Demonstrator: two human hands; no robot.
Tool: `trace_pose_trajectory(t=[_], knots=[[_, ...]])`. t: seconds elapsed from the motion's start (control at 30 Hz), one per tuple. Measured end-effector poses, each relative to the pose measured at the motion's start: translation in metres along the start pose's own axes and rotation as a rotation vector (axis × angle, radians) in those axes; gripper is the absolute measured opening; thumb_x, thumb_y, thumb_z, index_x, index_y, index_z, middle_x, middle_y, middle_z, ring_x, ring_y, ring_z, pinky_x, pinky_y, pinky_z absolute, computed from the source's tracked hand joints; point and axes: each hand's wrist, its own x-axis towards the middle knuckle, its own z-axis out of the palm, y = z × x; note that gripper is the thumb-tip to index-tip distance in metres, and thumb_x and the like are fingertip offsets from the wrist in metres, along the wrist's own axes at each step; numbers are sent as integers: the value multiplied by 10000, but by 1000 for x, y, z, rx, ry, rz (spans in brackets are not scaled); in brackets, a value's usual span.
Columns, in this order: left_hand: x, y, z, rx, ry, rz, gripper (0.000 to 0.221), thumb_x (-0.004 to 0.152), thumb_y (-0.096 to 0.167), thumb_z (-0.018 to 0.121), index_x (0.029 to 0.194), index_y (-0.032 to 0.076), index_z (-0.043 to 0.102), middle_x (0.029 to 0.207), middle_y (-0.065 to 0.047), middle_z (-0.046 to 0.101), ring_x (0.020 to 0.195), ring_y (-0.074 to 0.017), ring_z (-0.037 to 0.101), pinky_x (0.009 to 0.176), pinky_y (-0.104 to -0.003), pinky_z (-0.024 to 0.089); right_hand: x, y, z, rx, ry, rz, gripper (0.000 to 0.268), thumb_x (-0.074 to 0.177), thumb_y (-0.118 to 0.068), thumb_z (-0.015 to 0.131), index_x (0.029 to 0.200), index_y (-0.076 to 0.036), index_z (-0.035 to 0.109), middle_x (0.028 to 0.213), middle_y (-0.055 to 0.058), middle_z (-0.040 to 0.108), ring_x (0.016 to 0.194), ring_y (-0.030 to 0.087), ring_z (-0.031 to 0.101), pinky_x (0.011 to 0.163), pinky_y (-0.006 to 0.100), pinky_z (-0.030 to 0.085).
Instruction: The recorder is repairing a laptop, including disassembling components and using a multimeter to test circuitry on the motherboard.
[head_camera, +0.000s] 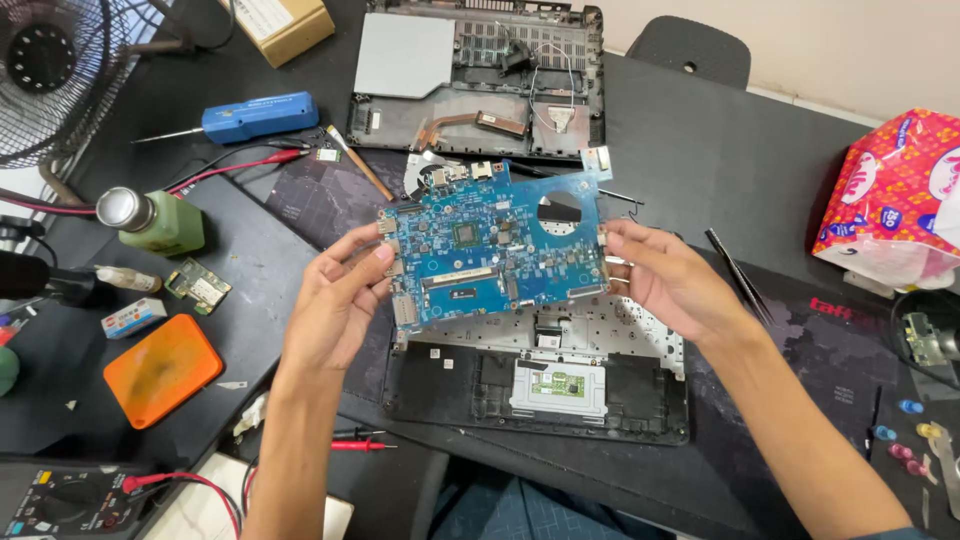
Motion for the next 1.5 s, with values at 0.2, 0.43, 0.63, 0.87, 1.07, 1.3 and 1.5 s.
trace_pose_trajectory(t=[0.2,0.43,0.63,0.87,1.07,1.3,1.5], knots=[[-3,-1,13,-28,-12,-3,368,990,60,642,1343,-23,575,1130,-105,734,972,-144,703,881,-307,565,3,8,-5,-85,28,-14,187,1024,-196,626,1161,-68,621,1062,17,710,903,103,665,804,290,520],[3,-4,9,55,5,-3,519,959,63,645,1461,36,518,1086,-107,731,901,-126,698,786,-306,554,37,-23,0,-654,213,-312,208,1047,-208,600,1182,-50,620,938,1,680,813,72,646,737,260,557],[5,-4,2,37,56,-33,549,944,60,650,1472,-26,524,1109,-114,744,946,-133,705,860,-286,559,155,-60,-15,-1080,337,-838,134,1056,-81,679,1169,-22,637,1103,40,714,1002,132,700,848,304,568],[8,-5,-8,108,108,-83,598,930,64,664,1499,-35,509,1122,-132,752,986,-133,700,883,-279,520,249,-57,-16,-1511,176,-900,282,936,-40,731,1205,-43,646,1111,187,675,1049,408,639,869,470,503],[10,-7,-5,104,89,-100,592,930,69,651,1491,-42,496,1140,-159,751,1022,-159,703,906,-307,540,274,-47,-26,-1616,291,-872,242,966,-49,742,1197,-79,676,990,212,667,938,436,624,826,530,474],[10,-12,-2,118,81,-184,605,926,72,642,1500,-37,485,1151,-175,752,1022,-180,707,905,-321,537,265,-61,-43,-1376,292,-780,234,953,-35,744,1179,-24,687,875,163,706,775,273,688,698,398,545],[8,-12,-4,107,93,-146,609,936,60,635,1514,-35,470,1154,-177,743,1033,-182,700,914,-324,535,172,-108,-67,-1305,159,-546,271,950,-76,776,1212,-42,716,948,93,754,846,100,693,757,271,550]])
